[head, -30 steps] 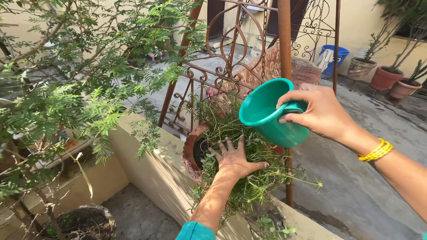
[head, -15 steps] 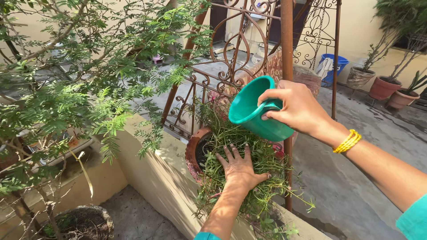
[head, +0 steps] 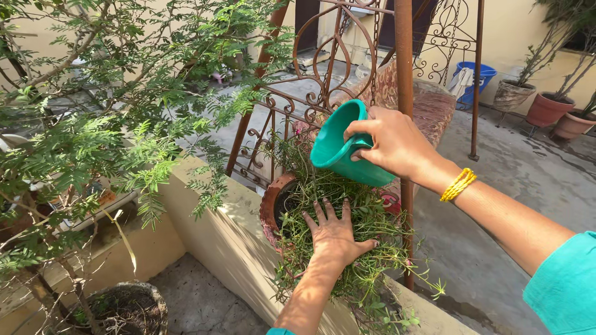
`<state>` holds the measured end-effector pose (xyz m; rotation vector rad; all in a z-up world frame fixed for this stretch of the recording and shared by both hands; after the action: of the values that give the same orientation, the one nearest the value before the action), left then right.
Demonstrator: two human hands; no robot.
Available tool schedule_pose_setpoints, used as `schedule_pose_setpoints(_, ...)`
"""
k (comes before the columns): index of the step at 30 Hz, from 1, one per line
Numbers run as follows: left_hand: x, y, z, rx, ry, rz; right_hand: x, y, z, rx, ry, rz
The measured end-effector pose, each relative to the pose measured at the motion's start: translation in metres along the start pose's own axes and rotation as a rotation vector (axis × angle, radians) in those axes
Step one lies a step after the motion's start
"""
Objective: The person scoops water from a white bucket using a green plastic mug and waters several potted plants on a balcony. The person pours water into a small plant in a cloth bag, a plant in a terracotta pot, and a larger flowering plant in a decorative pot.
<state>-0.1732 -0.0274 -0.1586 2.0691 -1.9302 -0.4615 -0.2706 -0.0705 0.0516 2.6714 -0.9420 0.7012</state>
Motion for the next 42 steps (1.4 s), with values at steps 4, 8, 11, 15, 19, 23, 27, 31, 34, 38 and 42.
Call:
schedule_pose_setpoints(4,-0.002,0.000,0.000,0.002,0.009,0.008,-0.004,0.003,-0.002,-0.040,-0.018,-0.004)
schedule_pose_setpoints(8,-0.001,0.000,0.000,-0.002,-0.002,0.008,-0.009,0.007,-0.005,-0.009,-0.046,0.048)
schedule_pose_setpoints(11,0.000,-0.001,-0.001,0.009,-0.026,0.010,-0.011,0.010,-0.009,-0.001,-0.046,0.064)
schedule_pose_setpoints(15,-0.002,0.000,-0.002,0.002,-0.021,0.007,-0.017,0.016,-0.016,-0.051,-0.026,0.060)
schedule_pose_setpoints(19,-0.001,-0.001,-0.003,0.004,-0.028,0.005,-0.021,0.022,-0.022,-0.078,-0.012,0.054)
schedule_pose_setpoints(23,0.000,-0.002,-0.002,0.013,-0.029,0.002,-0.027,0.027,-0.026,-0.119,-0.023,0.067)
schedule_pose_setpoints(27,0.002,-0.004,-0.002,0.003,-0.044,-0.014,-0.036,0.029,-0.029,-0.135,-0.044,0.105)
schedule_pose_setpoints(31,0.001,-0.005,-0.004,0.005,-0.040,-0.019,-0.045,0.029,-0.035,-0.103,-0.020,0.076)
schedule_pose_setpoints(34,0.000,-0.005,-0.005,0.008,-0.041,-0.026,-0.054,0.027,-0.038,-0.087,-0.037,0.100)
schedule_pose_setpoints(38,-0.001,-0.006,-0.003,0.020,-0.045,-0.036,-0.058,0.024,-0.040,-0.105,-0.035,0.083)
schedule_pose_setpoints(42,0.000,-0.007,-0.002,0.043,-0.079,-0.052,-0.060,0.019,-0.040,-0.124,-0.036,0.053)
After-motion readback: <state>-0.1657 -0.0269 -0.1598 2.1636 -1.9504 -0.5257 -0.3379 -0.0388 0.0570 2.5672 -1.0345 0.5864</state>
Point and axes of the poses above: each hand's wrist, its own x-axis towards the middle knuckle, its own z-axis out of the palm, y = z × x, the point moved 2 cm from there along x, towards the middle knuckle, and after that the axes turned 6 degrees about -x, right-handed, at the moved point
